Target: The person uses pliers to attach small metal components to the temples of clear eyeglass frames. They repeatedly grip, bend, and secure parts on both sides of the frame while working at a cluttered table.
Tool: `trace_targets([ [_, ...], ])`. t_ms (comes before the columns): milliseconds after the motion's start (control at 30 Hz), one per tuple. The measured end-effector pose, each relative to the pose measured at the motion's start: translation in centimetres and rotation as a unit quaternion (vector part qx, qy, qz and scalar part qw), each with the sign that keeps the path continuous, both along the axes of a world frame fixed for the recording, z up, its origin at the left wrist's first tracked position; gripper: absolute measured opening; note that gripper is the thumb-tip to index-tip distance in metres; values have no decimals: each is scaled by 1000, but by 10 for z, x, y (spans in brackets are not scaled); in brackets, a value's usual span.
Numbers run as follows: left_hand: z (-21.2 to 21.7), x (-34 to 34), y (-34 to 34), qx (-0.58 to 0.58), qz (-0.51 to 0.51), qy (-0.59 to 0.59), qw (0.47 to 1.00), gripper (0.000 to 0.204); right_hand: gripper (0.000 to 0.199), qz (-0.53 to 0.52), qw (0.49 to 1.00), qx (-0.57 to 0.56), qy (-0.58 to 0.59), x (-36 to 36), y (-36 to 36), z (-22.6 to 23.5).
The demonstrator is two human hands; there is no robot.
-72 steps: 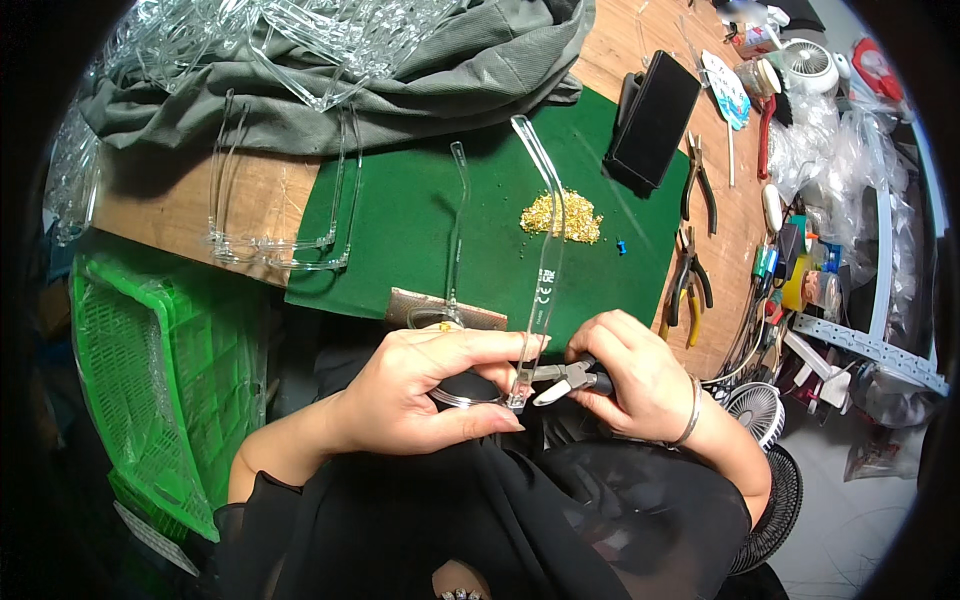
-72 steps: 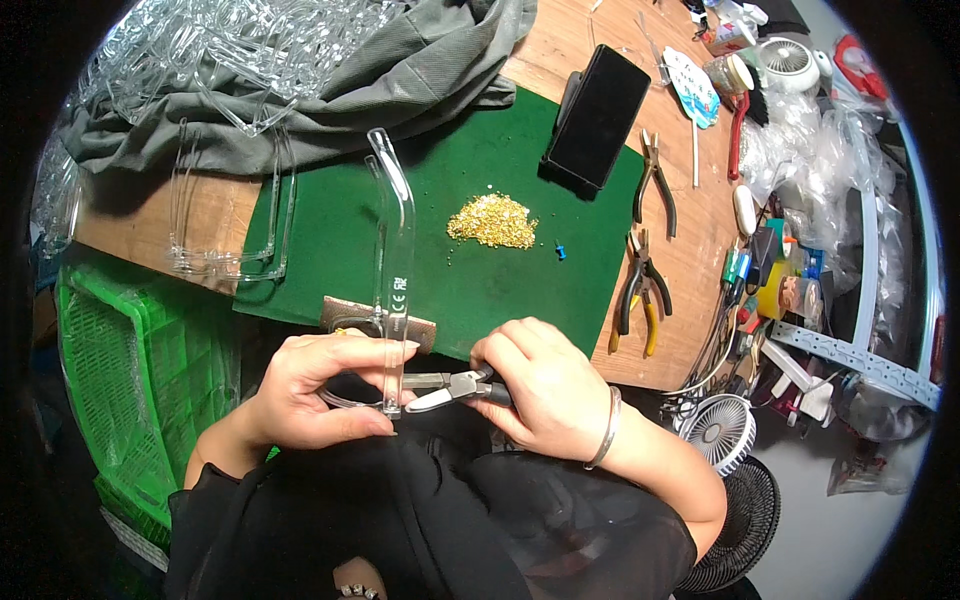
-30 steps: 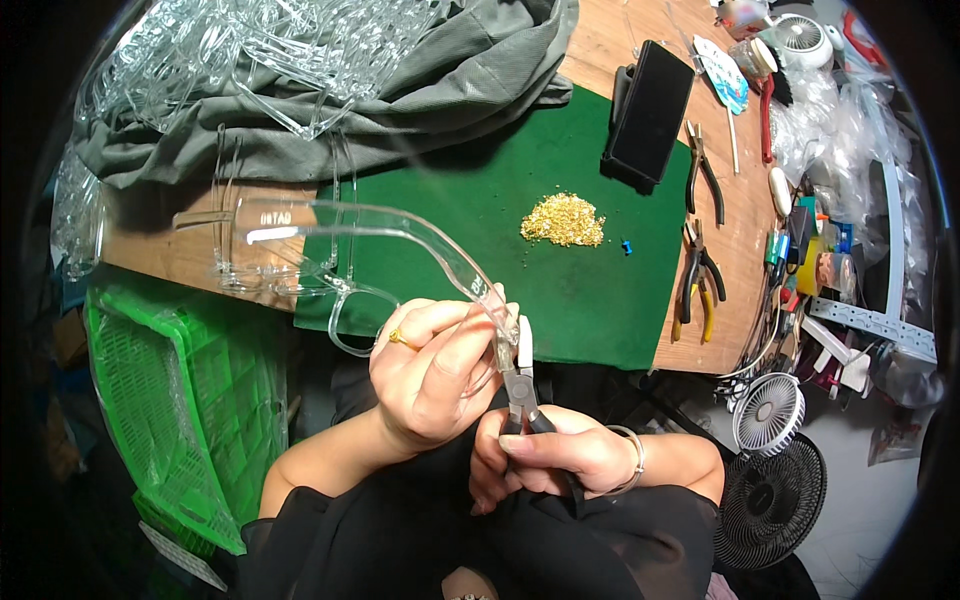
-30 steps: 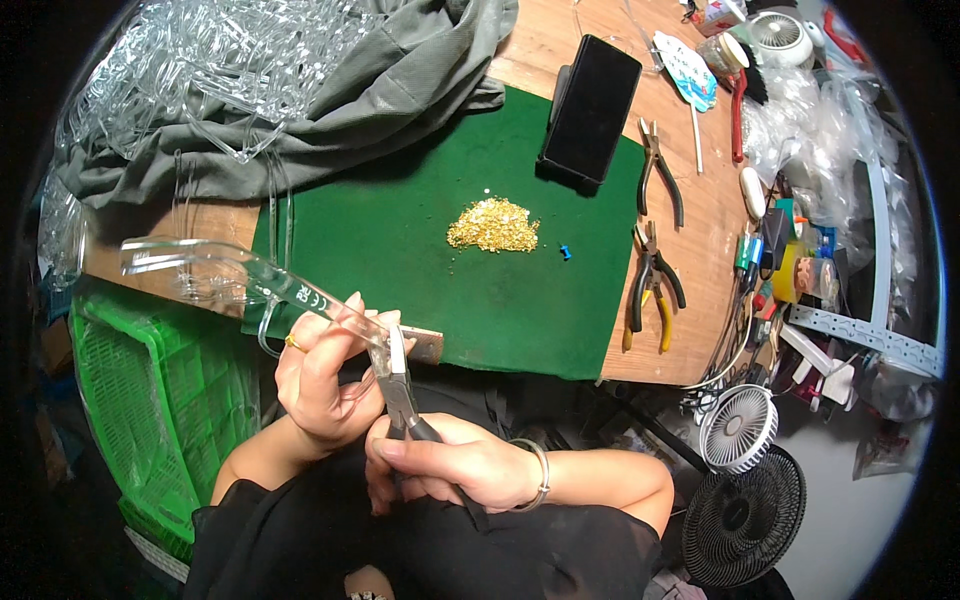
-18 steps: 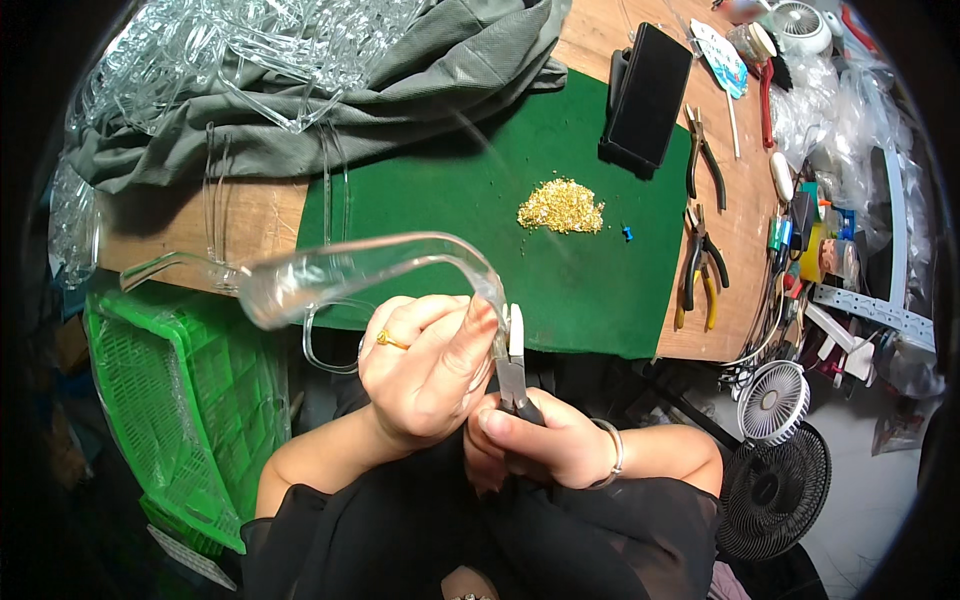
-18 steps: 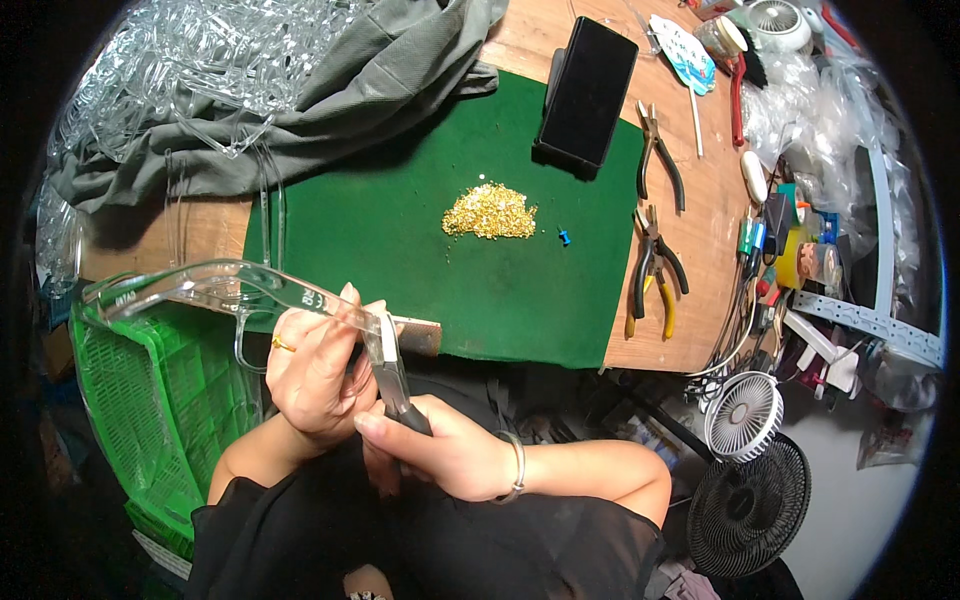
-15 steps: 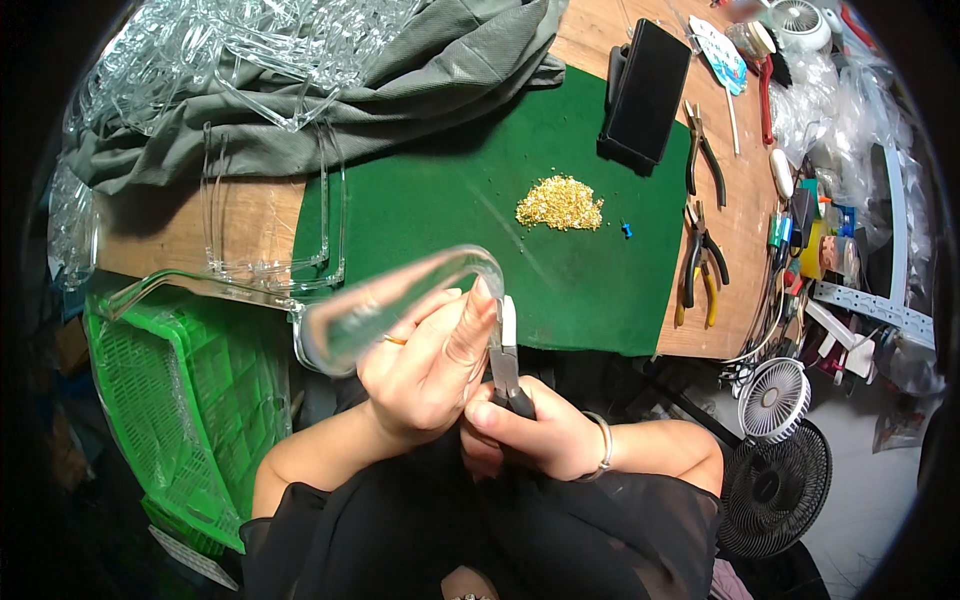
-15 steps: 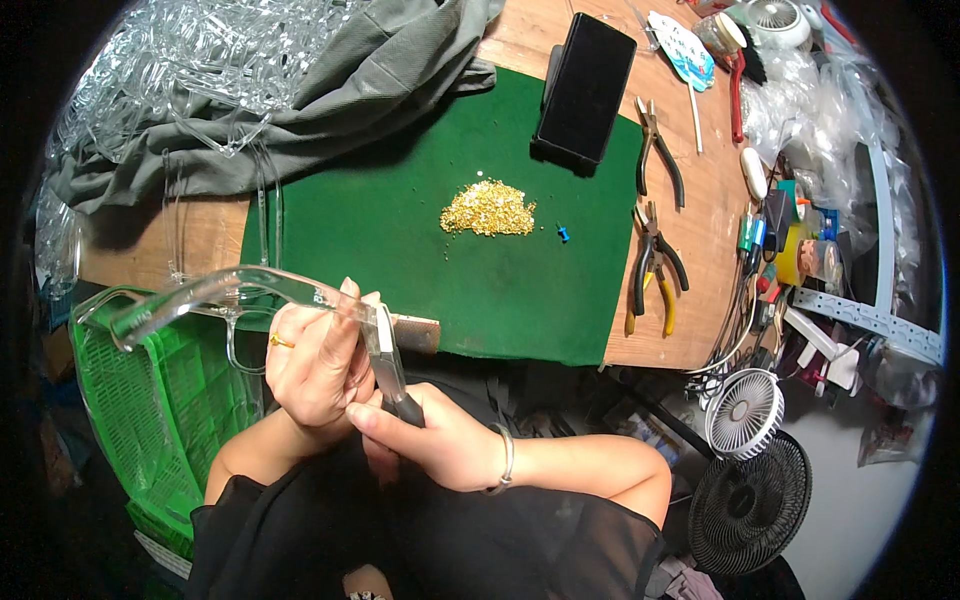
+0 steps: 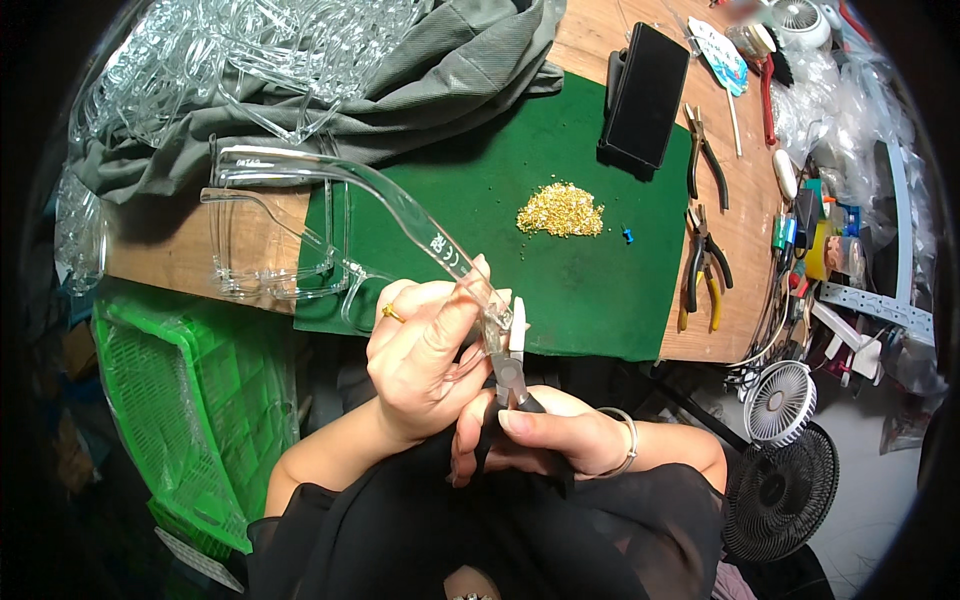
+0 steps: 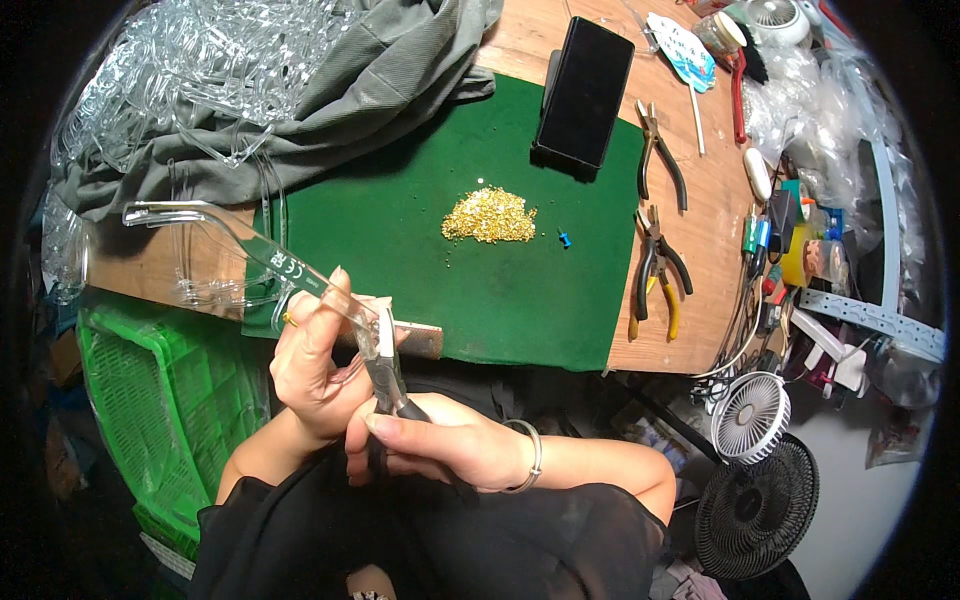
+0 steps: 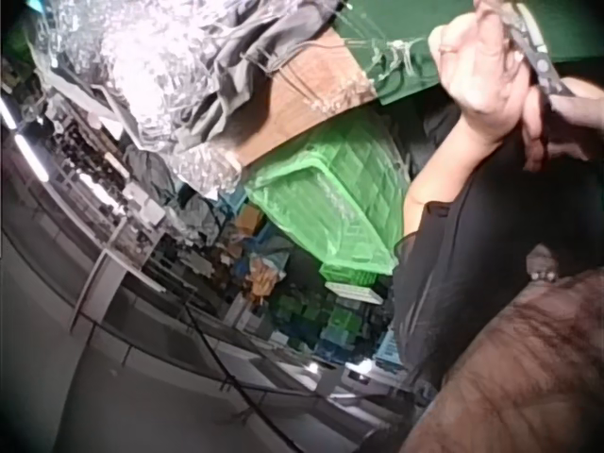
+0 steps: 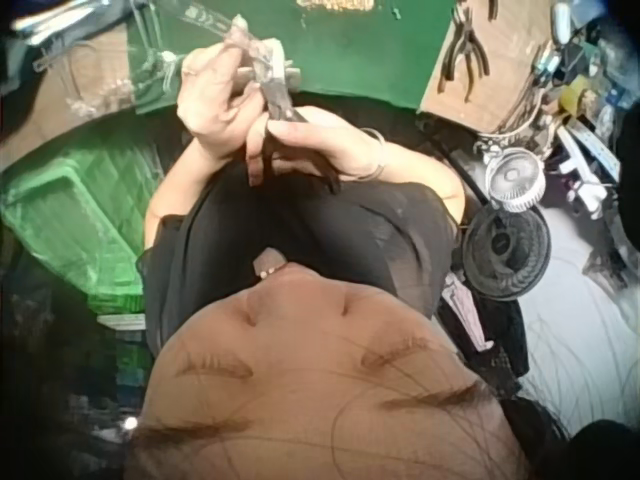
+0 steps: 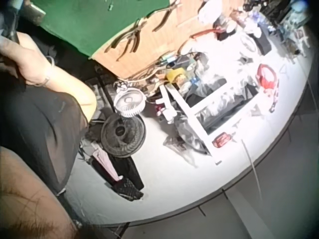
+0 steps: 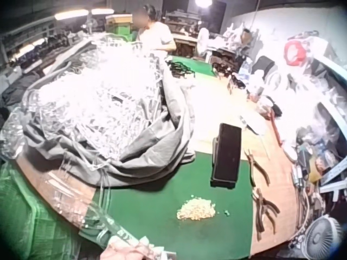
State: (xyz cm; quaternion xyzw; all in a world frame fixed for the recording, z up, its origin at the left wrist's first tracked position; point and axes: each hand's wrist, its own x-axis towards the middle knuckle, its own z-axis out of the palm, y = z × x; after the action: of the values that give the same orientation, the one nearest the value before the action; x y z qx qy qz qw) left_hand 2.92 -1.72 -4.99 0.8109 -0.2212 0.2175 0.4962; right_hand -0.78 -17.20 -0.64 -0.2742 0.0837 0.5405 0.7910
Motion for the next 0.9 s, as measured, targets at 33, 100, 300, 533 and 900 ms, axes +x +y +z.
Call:
trace_targets([
  [33, -1, 0, 0, -6, -3, -2, 1000, 67, 38, 0, 1000, -2, -6, 0, 0, 0],
  [100, -7, -1, 1, -20, -9, -7, 1000, 66, 35, 3, 1000, -21, -13, 0, 0, 2],
  [300, -8, -7, 5, -202, -60, 142, 967, 63, 17, 100, 969, -110, -196, 19, -30, 17],
  [533, 11, -11, 11, -305, -161, 258, 903, 56, 15, -35, 615, -593, -519, 61, -47, -31],
  [900, 14, -15, 22, -224, -100, 262, 933, 40, 15, 22, 510, -603, -613, 65, -34, -80],
])
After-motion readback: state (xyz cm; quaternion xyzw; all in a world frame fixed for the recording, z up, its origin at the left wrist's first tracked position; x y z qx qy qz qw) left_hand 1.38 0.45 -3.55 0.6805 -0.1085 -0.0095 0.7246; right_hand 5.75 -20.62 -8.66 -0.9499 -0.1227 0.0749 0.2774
